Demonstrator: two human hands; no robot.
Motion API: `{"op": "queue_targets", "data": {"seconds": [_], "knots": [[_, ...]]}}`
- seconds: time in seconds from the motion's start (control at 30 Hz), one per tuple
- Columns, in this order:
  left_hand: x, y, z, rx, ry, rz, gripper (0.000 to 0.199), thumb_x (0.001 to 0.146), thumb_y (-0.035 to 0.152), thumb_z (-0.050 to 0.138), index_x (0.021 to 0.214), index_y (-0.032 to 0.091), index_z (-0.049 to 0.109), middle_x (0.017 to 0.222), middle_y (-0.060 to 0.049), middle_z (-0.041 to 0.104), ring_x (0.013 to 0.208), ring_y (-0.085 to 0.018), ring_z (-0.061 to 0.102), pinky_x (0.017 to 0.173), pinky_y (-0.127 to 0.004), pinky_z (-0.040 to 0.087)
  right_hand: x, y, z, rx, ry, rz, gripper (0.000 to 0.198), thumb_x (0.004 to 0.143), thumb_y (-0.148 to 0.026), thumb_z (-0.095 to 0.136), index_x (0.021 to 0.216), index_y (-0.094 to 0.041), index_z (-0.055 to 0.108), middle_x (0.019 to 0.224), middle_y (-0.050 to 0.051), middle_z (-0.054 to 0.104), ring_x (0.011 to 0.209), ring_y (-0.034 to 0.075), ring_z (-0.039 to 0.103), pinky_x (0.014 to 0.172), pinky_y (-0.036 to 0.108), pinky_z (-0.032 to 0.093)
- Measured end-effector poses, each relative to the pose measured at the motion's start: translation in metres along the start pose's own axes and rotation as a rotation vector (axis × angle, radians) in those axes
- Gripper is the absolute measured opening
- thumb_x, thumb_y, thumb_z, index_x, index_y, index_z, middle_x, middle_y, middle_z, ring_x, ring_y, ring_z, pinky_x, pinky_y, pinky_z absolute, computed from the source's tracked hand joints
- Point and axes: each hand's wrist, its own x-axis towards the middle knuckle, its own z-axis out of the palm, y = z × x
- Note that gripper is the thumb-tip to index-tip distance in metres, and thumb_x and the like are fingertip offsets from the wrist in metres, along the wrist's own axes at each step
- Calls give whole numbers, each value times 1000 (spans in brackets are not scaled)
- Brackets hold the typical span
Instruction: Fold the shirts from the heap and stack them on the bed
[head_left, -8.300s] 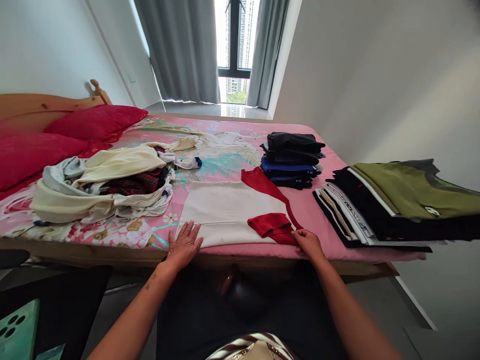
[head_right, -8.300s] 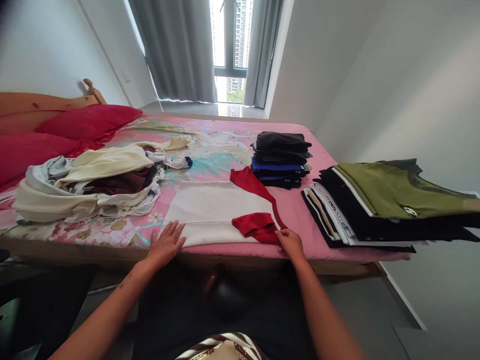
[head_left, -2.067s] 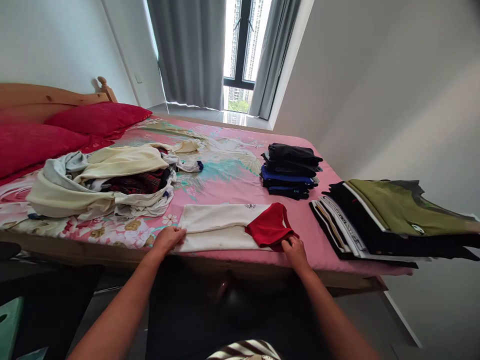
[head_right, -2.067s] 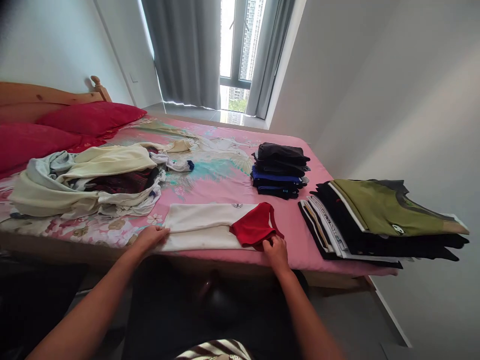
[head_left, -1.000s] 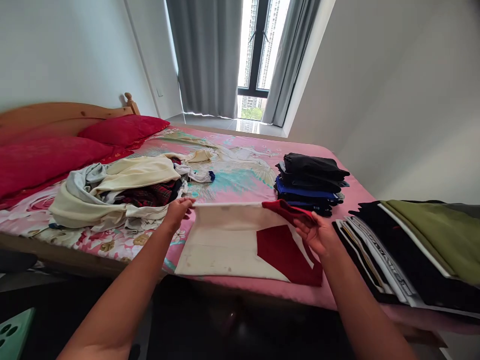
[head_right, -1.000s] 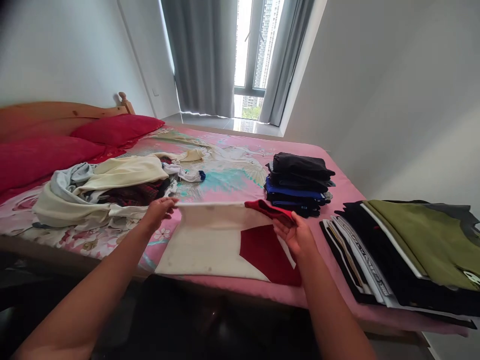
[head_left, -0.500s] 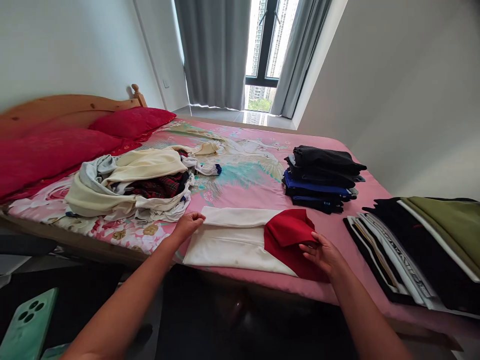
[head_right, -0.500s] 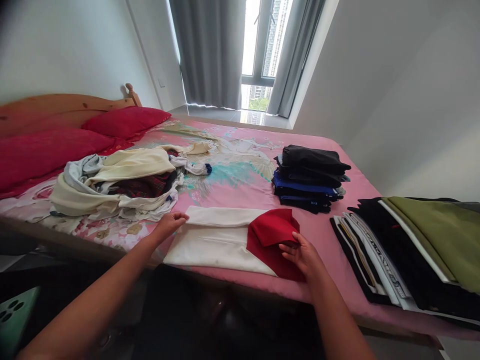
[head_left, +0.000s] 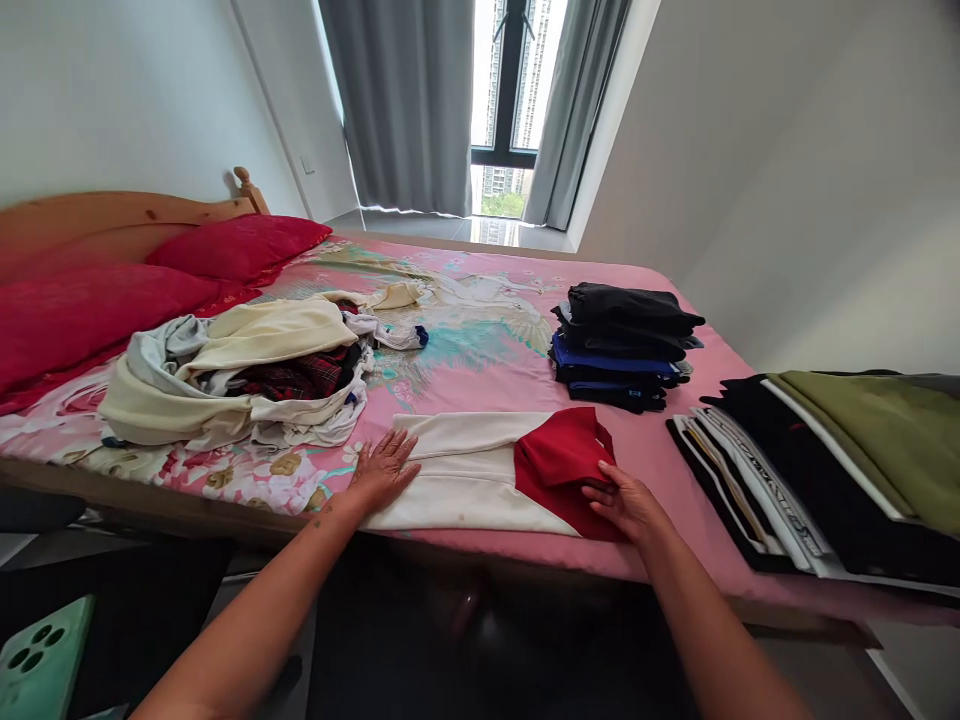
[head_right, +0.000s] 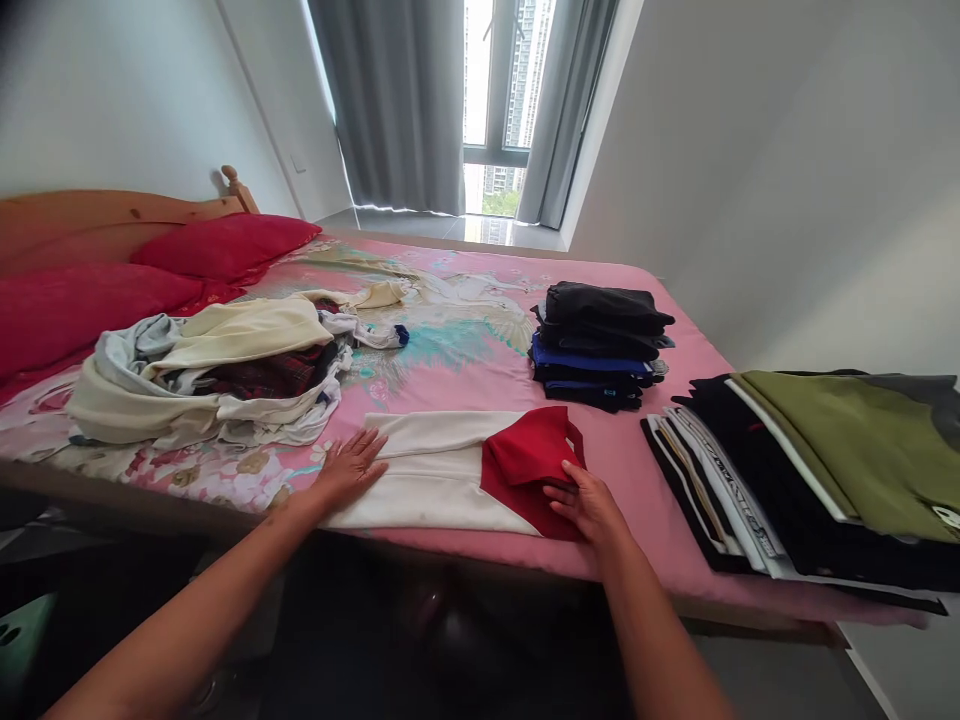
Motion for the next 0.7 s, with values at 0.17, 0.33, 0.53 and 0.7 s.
{"op": "queue_targets", "data": {"seconds": [0.17, 0.33, 0.53, 0.7], "knots": [[-5, -8, 8, -4, 67, 31, 52, 88, 50, 44, 137, 32, 46, 152, -5, 32, 141, -28, 22, 112, -55, 6, 1, 10, -7, -69, 45, 5, 25, 78, -25, 67, 96, -20, 51, 75, 2, 67, 59, 19, 69, 41, 25, 54], [1, -12, 1, -74, 228, -21, 38, 88, 44, 46, 116, 26, 64, 131, -7, 57, 124, -23, 47, 109, -40, 30, 4, 20, -4, -133, 70, -28, 27, 79, -27, 66, 97, -20, 47, 76, 1, 66, 56, 19, 68, 35, 23, 50], [41, -19, -15, -70, 278, -131, 41, 89, 28, 41, 125, 19, 58, 127, -11, 57, 122, -21, 47, 107, -34, 31, 5, 24, -3, -162, 72, -42, 28, 79, -28, 66, 98, -20, 48, 72, 1, 67, 52, 17, 66, 34, 22, 47], [72, -19, -21, -63, 228, -242, 36, 82, 33, 53, 115, 24, 64, 131, -11, 56, 123, -29, 45, 105, -47, 29, 5, 26, -3, -182, 73, -59, 31, 77, -32, 68, 100, -18, 51, 75, 5, 70, 52, 16, 65, 35, 20, 47]]}}
